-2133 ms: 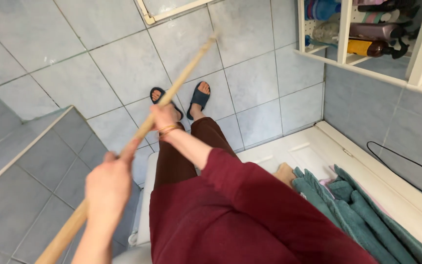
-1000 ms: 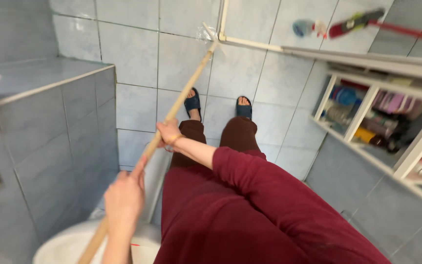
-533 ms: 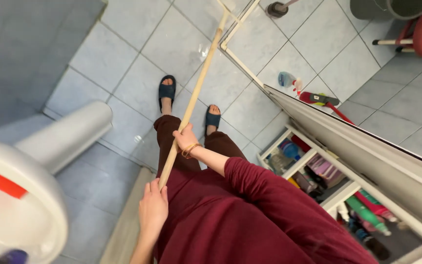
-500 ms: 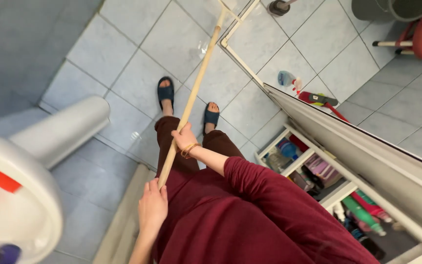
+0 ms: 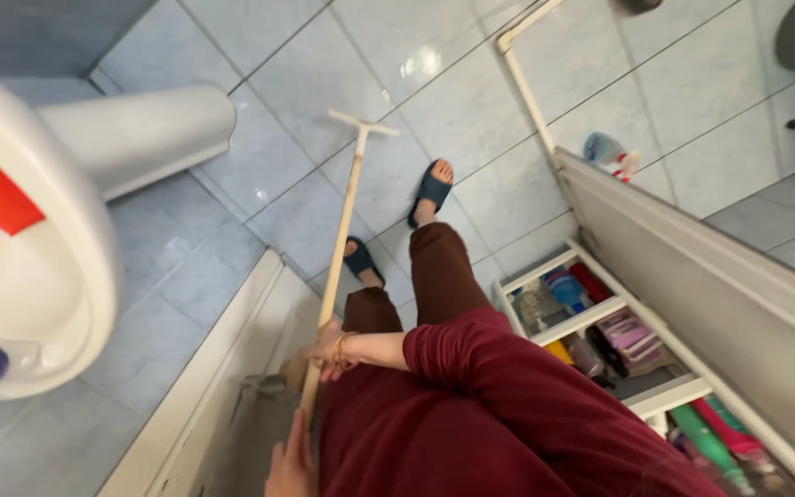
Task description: Cleaning the bathroom floor by sweeping with a broom and then mopping/wiping with a squeegee and water.
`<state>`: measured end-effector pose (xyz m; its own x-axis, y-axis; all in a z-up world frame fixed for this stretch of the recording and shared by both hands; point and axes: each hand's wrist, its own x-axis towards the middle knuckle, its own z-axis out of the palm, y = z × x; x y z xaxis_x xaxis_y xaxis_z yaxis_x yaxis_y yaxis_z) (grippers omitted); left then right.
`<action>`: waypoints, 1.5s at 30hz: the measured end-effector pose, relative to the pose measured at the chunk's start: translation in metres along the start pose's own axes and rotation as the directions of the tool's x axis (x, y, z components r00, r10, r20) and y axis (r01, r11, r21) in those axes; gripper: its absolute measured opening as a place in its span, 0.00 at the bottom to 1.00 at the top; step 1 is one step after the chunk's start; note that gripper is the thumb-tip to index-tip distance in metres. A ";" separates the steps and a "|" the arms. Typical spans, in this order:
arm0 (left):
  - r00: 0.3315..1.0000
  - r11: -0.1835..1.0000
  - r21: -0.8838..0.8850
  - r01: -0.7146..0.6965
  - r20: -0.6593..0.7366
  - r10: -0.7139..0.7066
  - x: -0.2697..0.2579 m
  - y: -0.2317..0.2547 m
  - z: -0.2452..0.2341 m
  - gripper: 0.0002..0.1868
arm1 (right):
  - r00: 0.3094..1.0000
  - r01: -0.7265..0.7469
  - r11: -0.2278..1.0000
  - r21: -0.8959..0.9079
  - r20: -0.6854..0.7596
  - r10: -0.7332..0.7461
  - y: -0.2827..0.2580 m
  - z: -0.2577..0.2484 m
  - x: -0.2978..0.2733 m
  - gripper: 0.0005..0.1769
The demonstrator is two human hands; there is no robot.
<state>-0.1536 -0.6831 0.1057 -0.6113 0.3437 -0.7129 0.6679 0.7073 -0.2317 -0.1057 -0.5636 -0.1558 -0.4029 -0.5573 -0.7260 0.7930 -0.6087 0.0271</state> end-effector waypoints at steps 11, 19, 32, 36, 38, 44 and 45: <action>0.994 0.979 -0.177 -0.104 0.004 0.106 -0.044 -0.156 0.174 0.33 | 0.969 -0.214 0.936 0.280 -0.058 0.239 0.049 0.094 0.028 0.42; 0.980 0.990 -0.097 -0.105 0.160 0.119 0.057 0.035 -0.006 0.30 | 0.666 0.471 0.879 -0.078 -0.622 -0.412 0.051 -0.038 0.092 0.35; 0.873 0.857 -0.172 -0.487 -0.139 0.468 0.222 0.365 -0.169 0.27 | 0.230 0.581 0.805 -0.118 -0.925 -0.302 -0.169 -0.414 -0.120 0.29; 0.883 0.870 -0.154 -0.469 -0.078 0.462 0.184 0.283 -0.167 0.29 | 0.332 0.690 0.711 -0.134 -0.814 -0.476 -0.141 -0.294 -0.125 0.35; 0.920 0.906 -0.158 -0.392 -0.068 0.386 0.160 0.247 -0.179 0.27 | 0.481 0.711 0.704 0.010 -0.737 -0.476 -0.123 -0.201 -0.157 0.32; 0.946 0.956 0.042 -0.289 -0.139 0.292 0.150 0.193 -0.205 0.26 | 0.855 0.505 0.762 0.406 -0.353 -0.380 -0.171 -0.098 -0.171 0.21; 0.958 0.959 0.157 -0.236 -0.126 0.257 0.161 0.195 -0.212 0.26 | 0.850 0.522 0.730 0.440 -0.335 -0.406 -0.179 -0.104 -0.156 0.21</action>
<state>-0.2117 -0.3587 0.0857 -0.4676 0.5890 -0.6591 0.8517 0.4998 -0.1576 -0.1372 -0.3086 -0.1184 -0.5114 -0.0372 -0.8585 0.1677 -0.9842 -0.0572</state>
